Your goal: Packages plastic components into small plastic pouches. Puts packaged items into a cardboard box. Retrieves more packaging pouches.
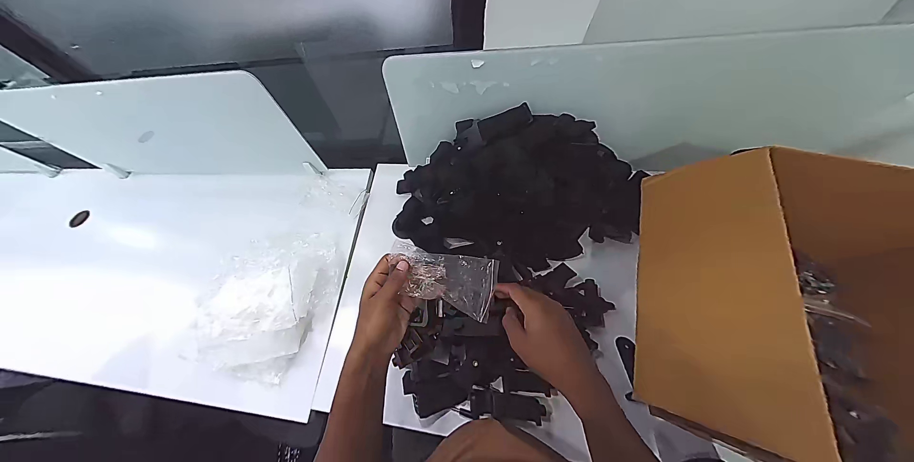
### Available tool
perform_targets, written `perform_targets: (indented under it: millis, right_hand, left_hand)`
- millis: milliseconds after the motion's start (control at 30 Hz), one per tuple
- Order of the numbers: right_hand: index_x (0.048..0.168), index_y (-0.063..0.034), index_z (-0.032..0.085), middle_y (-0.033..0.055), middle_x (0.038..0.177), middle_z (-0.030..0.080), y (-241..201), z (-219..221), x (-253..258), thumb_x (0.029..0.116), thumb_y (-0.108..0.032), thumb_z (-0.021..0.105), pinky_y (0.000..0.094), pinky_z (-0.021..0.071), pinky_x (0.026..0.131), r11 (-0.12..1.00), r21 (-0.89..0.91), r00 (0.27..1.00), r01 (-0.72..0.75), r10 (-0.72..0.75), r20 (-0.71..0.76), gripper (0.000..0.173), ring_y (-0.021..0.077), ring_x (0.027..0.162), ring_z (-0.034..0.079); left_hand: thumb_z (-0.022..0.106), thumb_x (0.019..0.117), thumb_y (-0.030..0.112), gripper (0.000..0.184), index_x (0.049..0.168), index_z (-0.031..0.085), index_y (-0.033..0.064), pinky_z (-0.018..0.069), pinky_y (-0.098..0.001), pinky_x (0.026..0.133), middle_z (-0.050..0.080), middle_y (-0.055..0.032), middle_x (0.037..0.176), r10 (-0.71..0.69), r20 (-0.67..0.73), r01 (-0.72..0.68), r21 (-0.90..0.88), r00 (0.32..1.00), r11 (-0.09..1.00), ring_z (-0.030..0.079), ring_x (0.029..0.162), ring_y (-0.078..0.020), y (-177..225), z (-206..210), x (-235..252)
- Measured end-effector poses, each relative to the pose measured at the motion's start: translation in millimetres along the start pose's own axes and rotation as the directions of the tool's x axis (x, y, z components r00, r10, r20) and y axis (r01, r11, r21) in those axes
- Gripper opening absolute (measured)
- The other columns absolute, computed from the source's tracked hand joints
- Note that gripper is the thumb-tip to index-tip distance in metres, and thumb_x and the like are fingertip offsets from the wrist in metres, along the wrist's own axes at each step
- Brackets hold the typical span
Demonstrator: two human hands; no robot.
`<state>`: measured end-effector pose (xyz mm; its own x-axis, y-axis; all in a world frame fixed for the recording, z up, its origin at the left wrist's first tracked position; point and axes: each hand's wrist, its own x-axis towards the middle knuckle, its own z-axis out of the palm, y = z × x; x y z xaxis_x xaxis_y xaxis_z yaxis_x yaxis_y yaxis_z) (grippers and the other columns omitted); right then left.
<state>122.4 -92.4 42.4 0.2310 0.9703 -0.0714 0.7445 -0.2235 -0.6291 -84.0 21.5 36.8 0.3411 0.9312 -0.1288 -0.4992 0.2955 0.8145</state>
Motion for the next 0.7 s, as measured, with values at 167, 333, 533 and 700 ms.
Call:
perform_targets:
  millis: [167, 333, 533, 700]
  right_hand:
    - [0.134, -0.0046, 0.062, 0.0074, 0.120, 0.073, -7.3, -3.8, -3.8, 0.1057, -0.025, 0.046, 0.0383, 0.0600, 0.086, 0.955, 0.297, 0.987, 0.021, 0.028, -0.160, 0.038, 0.0182, 0.104, 0.072]
    - [0.147, -0.0037, 0.032, 0.0114, 0.107, 0.072, -44.7, 22.8, 17.6, 0.0962, -0.014, 0.066, 0.0342, 0.0646, 0.071, 0.520, 0.853, 0.984, 0.035, 0.131, -0.120, 0.063, 0.0213, 0.087, 0.075]
    - [0.126, -0.0031, 0.057, 0.0054, 0.093, 0.071, -85.5, 62.2, 62.2, 0.0932, -0.007, 0.068, 0.0275, 0.0612, 0.061, 0.731, 0.680, 0.994, 0.056, 0.025, -0.109, 0.035, 0.0126, 0.068, 0.070]
    - [0.114, -0.0044, 0.069, 0.0061, 0.090, 0.072, -125.7, 94.8, 145.6, 0.0981, -0.006, 0.062, 0.0303, 0.0615, 0.071, 0.866, 0.494, 0.991, -0.084, 0.019, 0.135, 0.018, 0.0118, 0.071, 0.070]
  left_hand:
    - [0.040, 0.1070, 0.010, 0.017, 0.116, 0.054, 0.0044, 0.0630, -0.0474, 0.084, 0.072, -0.0146, 0.104, 0.030, 0.032, -0.026, -0.104, 0.999, 0.994, 0.074, 0.093, -0.0268, 2.1, -9.2, 3.4]
    - [0.044, 0.1074, 0.011, 0.015, 0.118, 0.053, 0.0051, 0.0630, -0.0452, 0.084, 0.071, -0.0135, 0.106, 0.043, 0.062, -0.040, -0.053, 0.997, 0.998, 0.074, 0.093, -0.0251, 12.9, -28.7, 11.7]
    - [0.051, 0.1066, 0.014, 0.017, 0.099, 0.063, 0.0054, 0.0603, -0.0303, 0.066, 0.067, -0.0008, 0.079, 0.148, -0.088, -0.092, 0.457, 0.985, 0.885, 0.067, 0.069, -0.0104, 65.0, -89.5, 48.4]
    - [0.054, 0.1071, 0.022, 0.024, 0.111, 0.064, 0.0009, 0.0591, -0.0329, 0.065, 0.067, -0.0081, 0.091, 0.036, -0.029, 0.001, 0.795, 0.999, 0.606, 0.067, 0.072, -0.0139, 119.5, -147.8, 132.9]
